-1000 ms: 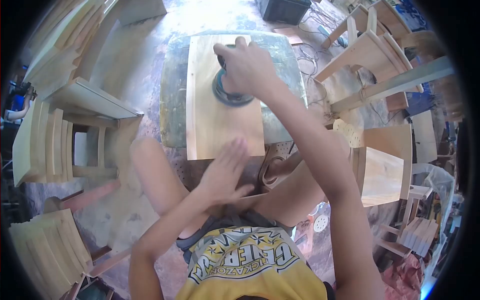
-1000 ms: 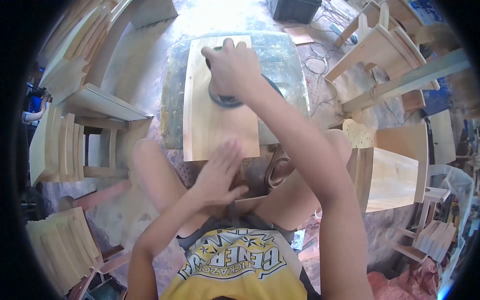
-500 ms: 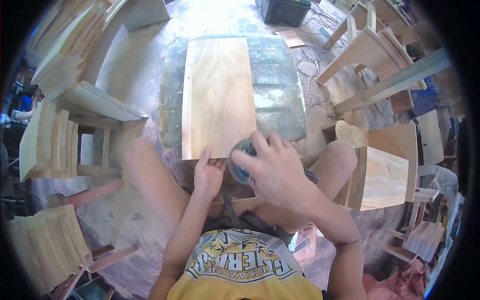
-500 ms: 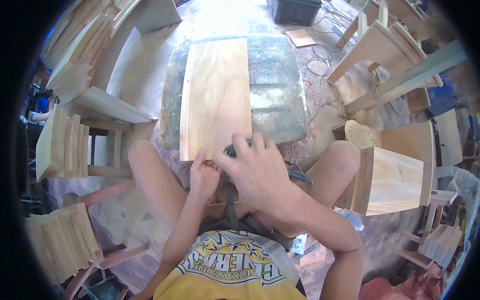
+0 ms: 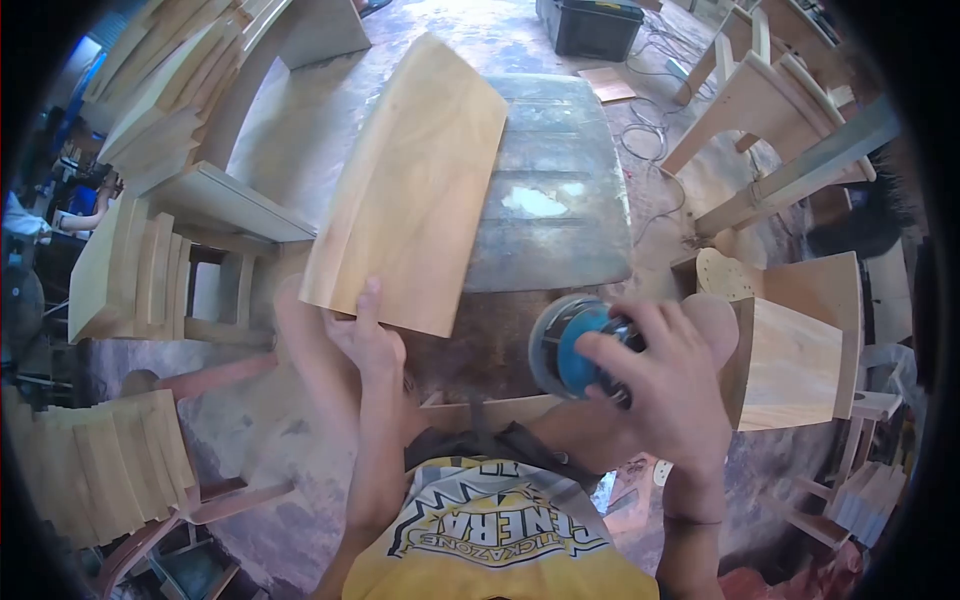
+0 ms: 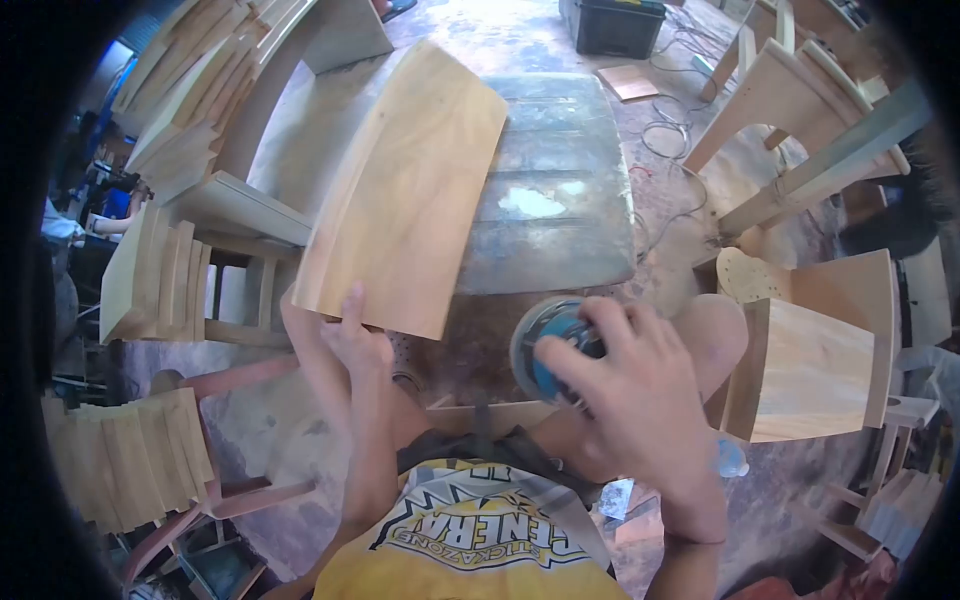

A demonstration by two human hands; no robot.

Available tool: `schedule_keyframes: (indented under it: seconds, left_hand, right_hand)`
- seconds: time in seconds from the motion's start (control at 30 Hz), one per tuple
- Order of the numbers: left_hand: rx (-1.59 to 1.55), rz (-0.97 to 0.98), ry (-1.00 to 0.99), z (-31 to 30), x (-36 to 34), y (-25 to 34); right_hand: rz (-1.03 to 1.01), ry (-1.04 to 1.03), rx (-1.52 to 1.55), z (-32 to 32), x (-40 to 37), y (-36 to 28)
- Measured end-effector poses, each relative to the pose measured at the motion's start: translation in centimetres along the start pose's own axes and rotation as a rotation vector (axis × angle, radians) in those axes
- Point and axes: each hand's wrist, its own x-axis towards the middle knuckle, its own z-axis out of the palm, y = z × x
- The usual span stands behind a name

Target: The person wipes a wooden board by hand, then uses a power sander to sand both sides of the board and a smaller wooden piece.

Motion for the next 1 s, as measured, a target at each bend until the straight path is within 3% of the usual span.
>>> schedule_keyframes:
  seconds: [0.1,0.17,0.53,0.6,0.67,0.73,0.8,0.87,0.93,1.0]
  left_hand:
    - [0.258,0.081,-0.091,2.4,0.0,6.3]
    - [0.300,0.091,-0.083,2.3,-0.2,7.4]
    - [0.703,0.169,0.064,-1.9,-3.5,6.8]
    - [0.668,0.240,-0.094,-2.8,-4.2,6.5]
    - [0.614,0.354,-0.020,-4.6,-4.4,3.0]
    - [0.534,0.499,-0.212,-2.7,-4.0,3.9]
    - [0.571,0.476,-0.189,-1.9,-2.9,4.1]
    - [0.339,0.213,-0.133,-1.5,-1.1,4.0]
    - [0.291,0.193,-0.153,-1.7,1.6,2.8]
    - [0.311,0.228,-0.383,-1.6,4.4,1.9]
  right_hand:
    - [0.042,0.110,-0.039,-0.8,0.3,0.7]
    - [0.054,0.150,-0.026,-1.0,0.5,1.3]
    - [0.182,0.404,0.108,-2.2,2.3,4.2]
    - [0.141,0.449,0.103,-2.5,3.3,4.6]
    - [0.118,0.437,0.086,-3.5,4.6,4.0]
    - [-0.008,0.401,0.072,-5.0,6.5,2.9]
    - [-0.096,0.367,0.034,-7.0,8.5,1.2]
    - [-0.182,0.337,-0.007,-9.0,10.8,-0.2]
    - [-0.373,0.366,-0.017,-10.9,13.6,-1.3]
    - [-0.384,0.271,-0.056,-12.2,17.6,-1.6]
